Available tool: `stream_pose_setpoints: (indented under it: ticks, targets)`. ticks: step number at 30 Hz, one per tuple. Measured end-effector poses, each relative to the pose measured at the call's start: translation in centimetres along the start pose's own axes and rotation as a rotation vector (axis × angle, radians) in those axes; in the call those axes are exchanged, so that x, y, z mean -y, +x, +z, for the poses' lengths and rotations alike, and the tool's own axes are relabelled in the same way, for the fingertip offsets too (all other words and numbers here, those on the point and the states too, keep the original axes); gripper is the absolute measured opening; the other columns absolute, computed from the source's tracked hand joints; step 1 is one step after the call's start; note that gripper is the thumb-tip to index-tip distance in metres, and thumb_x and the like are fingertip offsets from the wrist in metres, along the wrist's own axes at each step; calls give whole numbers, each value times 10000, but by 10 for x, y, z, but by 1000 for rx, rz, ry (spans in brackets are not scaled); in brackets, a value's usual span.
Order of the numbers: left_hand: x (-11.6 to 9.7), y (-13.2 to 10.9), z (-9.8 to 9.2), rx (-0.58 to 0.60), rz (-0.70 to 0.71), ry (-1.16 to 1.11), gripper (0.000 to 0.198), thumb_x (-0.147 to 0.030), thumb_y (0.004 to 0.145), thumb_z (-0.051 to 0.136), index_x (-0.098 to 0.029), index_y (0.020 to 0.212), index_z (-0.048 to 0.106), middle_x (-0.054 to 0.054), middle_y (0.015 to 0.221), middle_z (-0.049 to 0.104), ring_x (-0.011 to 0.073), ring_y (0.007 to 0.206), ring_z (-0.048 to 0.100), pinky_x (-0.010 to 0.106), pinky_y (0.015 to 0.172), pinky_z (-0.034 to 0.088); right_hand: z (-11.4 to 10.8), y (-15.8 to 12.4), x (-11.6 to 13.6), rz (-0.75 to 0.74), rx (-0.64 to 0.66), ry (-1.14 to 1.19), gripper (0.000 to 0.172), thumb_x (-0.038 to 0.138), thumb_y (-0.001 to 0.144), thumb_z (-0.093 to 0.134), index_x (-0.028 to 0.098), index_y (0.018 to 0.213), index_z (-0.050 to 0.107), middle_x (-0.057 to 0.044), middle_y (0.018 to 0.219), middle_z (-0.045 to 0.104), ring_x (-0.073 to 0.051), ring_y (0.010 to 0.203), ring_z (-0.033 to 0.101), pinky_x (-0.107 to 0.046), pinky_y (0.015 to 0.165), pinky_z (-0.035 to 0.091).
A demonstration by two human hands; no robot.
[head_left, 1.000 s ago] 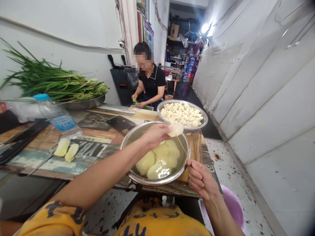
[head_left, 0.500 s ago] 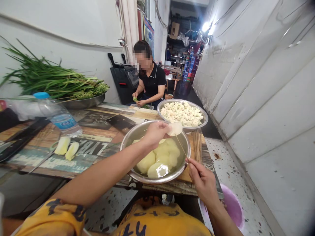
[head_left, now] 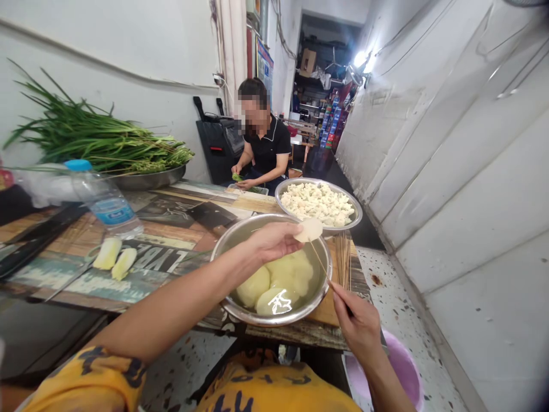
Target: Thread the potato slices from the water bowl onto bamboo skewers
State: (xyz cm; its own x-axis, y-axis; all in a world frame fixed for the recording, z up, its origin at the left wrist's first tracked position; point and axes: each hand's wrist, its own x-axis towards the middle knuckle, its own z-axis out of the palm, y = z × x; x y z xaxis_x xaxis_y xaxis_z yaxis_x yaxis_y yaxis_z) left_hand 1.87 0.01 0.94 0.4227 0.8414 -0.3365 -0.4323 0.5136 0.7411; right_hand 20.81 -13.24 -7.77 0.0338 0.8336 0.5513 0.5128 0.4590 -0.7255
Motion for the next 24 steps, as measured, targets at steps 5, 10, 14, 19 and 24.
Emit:
stream_pose_setpoints:
  ticks: [5, 10, 14, 19, 24]
  targets:
    - [2, 3, -2, 6, 12, 12, 104, -25, 788, 551, -81, 754, 633, 87, 761, 678, 126, 668, 635, 222, 605, 537, 3, 0, -4, -220, -114, -265, 281, 117, 837, 556, 163, 1072, 703, -103, 848, 738, -181, 726, 685, -261, 666, 524]
    - [4, 3, -3, 39, 44, -4, 117, -29, 782, 566, -85, 703, 632, 90, 737, 669, 118, 665, 622, 212, 616, 532, 7, 5, 11, 438, 12, 548, 197, 310, 859, 592, 159, 935, 692, 61, 455, 450, -57, 340, 376, -170, 344, 312]
    - [2, 1, -1, 23, 43, 11, 122, -28, 785, 561, -81, 705, 637, 98, 768, 670, 119, 679, 620, 209, 610, 528, 5, 12, 20, 742, 229, 1108, 185, 337, 834, 629, 152, 837, 638, 136, 441, 236, -6, 302, 108, -150, 300, 151]
    - [2, -1, 2, -1, 45, 52, 144, -37, 786, 568, -84, 660, 618, 93, 744, 663, 113, 660, 614, 218, 615, 528, 12, 8, 24, 644, 89, 914, 217, 352, 840, 627, 136, 862, 631, 114, 463, 280, -17, 363, 173, -151, 357, 139]
    - [3, -3, 3, -21, 83, 98, 145, -34, 783, 579, -78, 646, 599, 85, 724, 654, 110, 646, 615, 225, 617, 522, 17, 4, 31, 650, 69, 846, 249, 389, 826, 633, 142, 859, 617, 110, 471, 284, -21, 380, 179, -155, 368, 129]
